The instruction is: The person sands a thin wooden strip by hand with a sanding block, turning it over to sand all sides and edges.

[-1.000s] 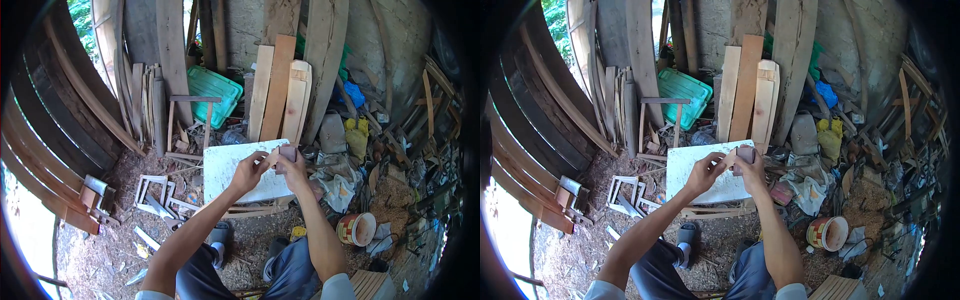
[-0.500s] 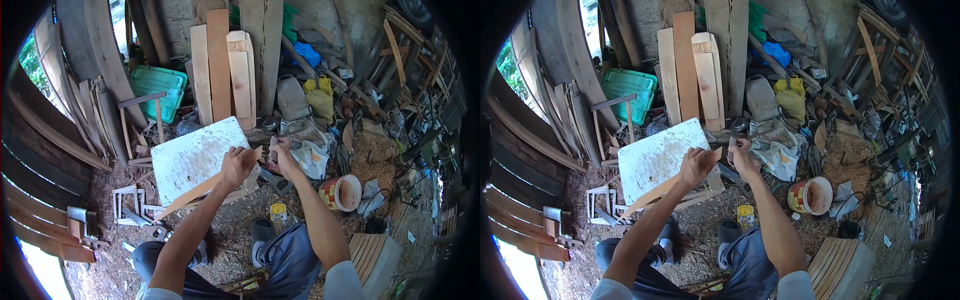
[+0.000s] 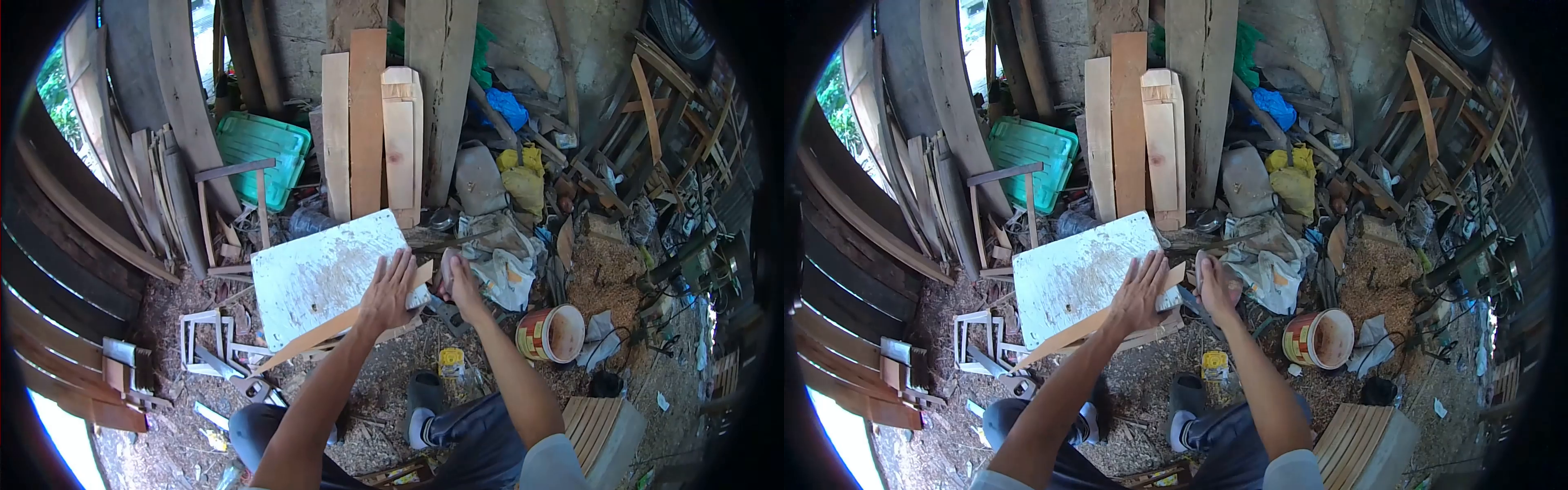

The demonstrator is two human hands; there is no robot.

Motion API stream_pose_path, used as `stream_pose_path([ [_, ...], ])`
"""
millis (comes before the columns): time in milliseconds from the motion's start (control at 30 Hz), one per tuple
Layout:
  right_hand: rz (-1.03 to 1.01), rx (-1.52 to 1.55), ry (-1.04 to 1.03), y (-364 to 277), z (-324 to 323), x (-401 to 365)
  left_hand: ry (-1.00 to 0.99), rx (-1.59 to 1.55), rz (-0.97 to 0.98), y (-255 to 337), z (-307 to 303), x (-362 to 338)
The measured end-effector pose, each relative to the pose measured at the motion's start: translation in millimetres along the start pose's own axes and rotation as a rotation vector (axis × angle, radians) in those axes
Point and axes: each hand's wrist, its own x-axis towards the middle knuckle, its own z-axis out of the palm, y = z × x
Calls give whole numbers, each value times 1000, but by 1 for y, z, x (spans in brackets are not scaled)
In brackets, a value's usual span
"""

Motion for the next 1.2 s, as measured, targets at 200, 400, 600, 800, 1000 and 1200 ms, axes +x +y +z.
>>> stream_pose_path([
  [200, 117, 104, -29, 39, 23, -5, 34, -72, 15, -1, -2, -2],
  [400, 2, 188, -16, 26, 35, -4, 20, -52, 27, 0, -7, -3],
  [600, -11, 18, 64, 12, 44, -15, -9, -60, 21, 1, -10, -1],
  [800, -16, 50, 75, 29, 44, -24, -9, -55, 32, 1, -13, -2],
  [1000, 20, 92, 71, 18, 43, 6, 26, -44, 34, 1, -8, -1],
  [1200, 14, 123, 86, 38, 33, -11, -37, -37, 18, 2, -12, 3],
])
